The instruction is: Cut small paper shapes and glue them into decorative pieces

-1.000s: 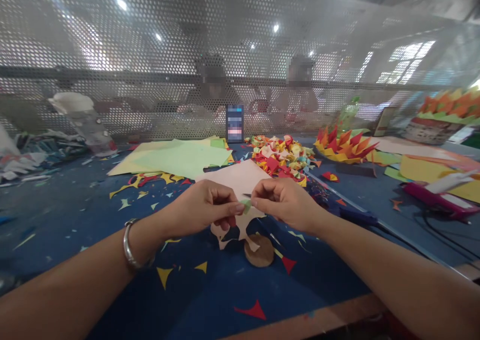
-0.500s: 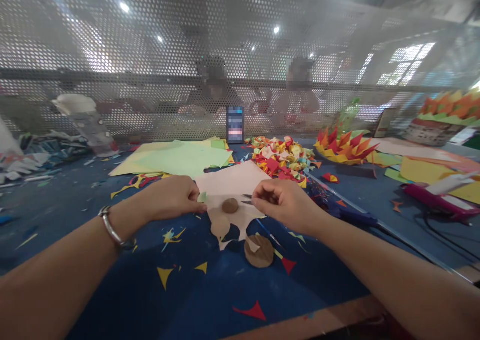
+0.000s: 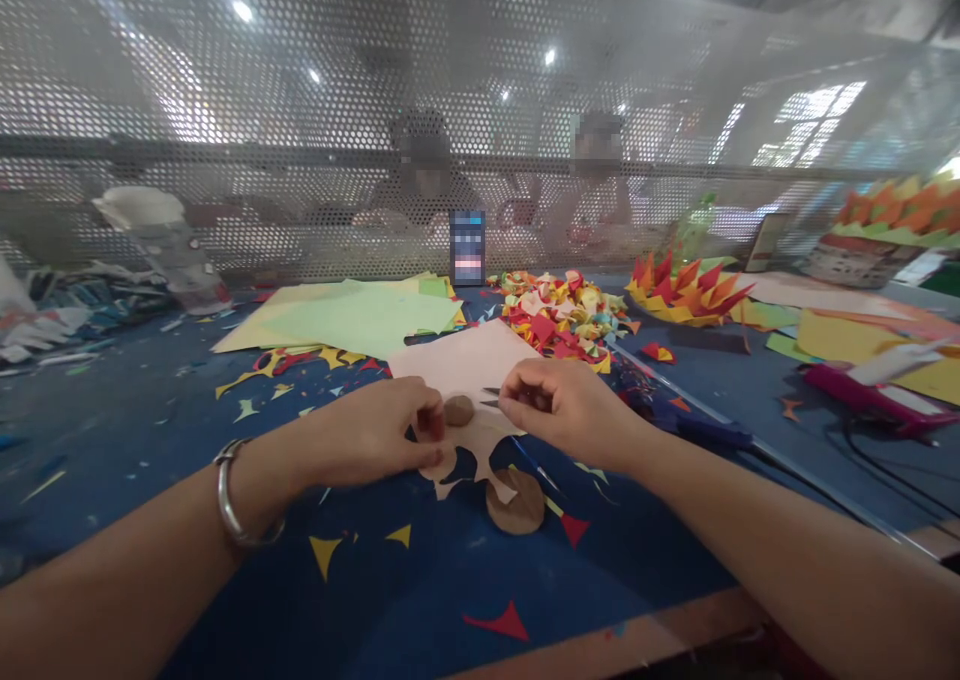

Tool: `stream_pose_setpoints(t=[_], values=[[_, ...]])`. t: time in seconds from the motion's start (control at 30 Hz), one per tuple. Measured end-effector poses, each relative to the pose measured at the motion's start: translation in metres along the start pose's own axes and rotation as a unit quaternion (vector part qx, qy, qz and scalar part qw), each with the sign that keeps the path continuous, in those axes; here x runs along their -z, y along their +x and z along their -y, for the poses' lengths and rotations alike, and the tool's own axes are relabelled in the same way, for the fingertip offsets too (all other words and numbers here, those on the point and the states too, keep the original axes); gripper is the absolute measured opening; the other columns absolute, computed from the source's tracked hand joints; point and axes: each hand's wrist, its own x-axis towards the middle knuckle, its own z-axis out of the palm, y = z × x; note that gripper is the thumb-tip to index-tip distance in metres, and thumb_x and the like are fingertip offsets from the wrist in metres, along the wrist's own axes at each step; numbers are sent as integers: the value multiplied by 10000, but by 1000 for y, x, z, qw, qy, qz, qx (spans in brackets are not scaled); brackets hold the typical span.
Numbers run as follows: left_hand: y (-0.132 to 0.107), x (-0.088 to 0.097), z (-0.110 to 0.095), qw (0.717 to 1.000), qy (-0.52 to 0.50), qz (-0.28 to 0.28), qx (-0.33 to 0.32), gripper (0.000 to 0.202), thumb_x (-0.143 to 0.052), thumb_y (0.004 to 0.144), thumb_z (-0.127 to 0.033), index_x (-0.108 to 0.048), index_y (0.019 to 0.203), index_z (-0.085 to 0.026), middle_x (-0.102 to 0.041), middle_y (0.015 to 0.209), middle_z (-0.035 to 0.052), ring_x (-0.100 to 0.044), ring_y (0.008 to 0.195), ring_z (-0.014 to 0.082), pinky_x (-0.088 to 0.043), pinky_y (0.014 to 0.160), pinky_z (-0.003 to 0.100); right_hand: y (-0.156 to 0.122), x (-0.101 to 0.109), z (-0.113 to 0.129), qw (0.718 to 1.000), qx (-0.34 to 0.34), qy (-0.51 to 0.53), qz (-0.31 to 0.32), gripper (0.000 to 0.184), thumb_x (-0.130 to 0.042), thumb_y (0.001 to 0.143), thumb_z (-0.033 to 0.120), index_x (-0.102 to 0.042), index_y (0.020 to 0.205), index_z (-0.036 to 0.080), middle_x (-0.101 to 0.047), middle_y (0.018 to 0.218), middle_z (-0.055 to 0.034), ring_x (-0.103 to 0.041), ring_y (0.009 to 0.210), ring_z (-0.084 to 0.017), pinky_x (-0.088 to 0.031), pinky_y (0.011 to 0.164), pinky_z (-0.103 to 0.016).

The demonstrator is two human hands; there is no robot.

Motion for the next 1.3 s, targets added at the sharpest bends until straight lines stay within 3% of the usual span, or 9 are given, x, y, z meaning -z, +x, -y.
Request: stream_pose_setpoints(t=[0.13, 0.23, 0.37, 0.47, 0.63, 0.8, 1.0, 1.17, 1.3], values=[[2, -1, 4, 999, -47, 14, -12, 90, -603, 769, -276, -631, 782, -192, -646, 732, 3, -552, 643, 150, -346, 556, 261, 0, 0, -1, 1000, 13, 1, 5, 75, -587, 812, 135, -608, 740, 146, -520, 640, 36, -445, 560, -73, -351, 518, -199], [8, -5, 8, 984, -168, -36, -44, 113, -637, 765, -276, -601, 820, -185, -623, 718, -11, -563, 651, 140, -402, 588, 258, 0, 0, -2, 1000, 23, 7, 4, 68, -588, 808, 118, -606, 749, 147, -523, 657, 33, -448, 563, -70, -356, 521, -195], [16, -13, 5, 907, -411, -90, -24, 328, -714, 744, -309, -570, 1002, -166, -642, 757, -5, -627, 676, 144, -483, 645, 280, 0, -2, 0, 999, 45, 0, -3, 46, -586, 828, 134, -614, 795, 150, -533, 704, 19, -458, 577, -75, -369, 526, -197], [18, -19, 0, 855, -508, -104, -2, 320, -762, 716, -291, -578, 936, -149, -672, 771, 18, -658, 717, 147, -499, 682, 278, -2, -2, 1, 997, 71, -15, -15, 76, -596, 831, 141, -632, 896, 160, -547, 761, 3, -484, 618, -90, -390, 542, -201], [18, -22, -5, 819, -566, -88, -16, 250, -779, 735, -278, -584, 814, -143, -685, 734, 6, -658, 705, 110, -494, 697, 235, -4, -2, 1, 990, 125, -57, -16, 167, -610, 845, 152, -631, 1010, 167, -540, 810, -6, -491, 674, -105, -396, 590, -216], [17, -25, -6, 815, -576, -59, -5, 231, -773, 744, -303, -631, 826, -140, -715, 740, 26, -694, 726, 137, -516, 697, 246, -4, -2, 2, 989, 140, -50, -15, 89, -582, 886, 177, -651, 939, 164, -552, 807, -14, -504, 681, -106, -400, 605, -220], [15, -26, -11, 825, -560, -71, -16, 215, -714, 787, -334, -677, 837, -128, -736, 810, 65, -712, 783, 175, -547, 739, 287, -2, -2, 3, 995, 90, -21, -27, 76, -588, 883, 208, -635, 855, 157, -548, 743, -1, -499, 635, -99, -400, 564, -212], [16, -29, -13, 848, -515, -110, -49, 250, -774, 722, -319, -684, 878, -144, -727, 808, 42, -688, 780, 155, -550, 746, 282, -2, -1, 3, 997, 62, -4, -39, 115, -594, 887, 247, -630, 828, 155, -551, 729, 2, -486, 603, -91, -397, 553, -216], [16, -31, -15, 872, -465, -143, -43, 204, -737, 749, -325, -685, 842, -151, -724, 769, 38, -687, 742, 158, -556, 705, 285, -2, -2, 3, 998, 56, -4, -40, 151, -621, 878, 294, -625, 809, 160, -549, 724, 3, -487, 608, -95, -395, 550, -220]])
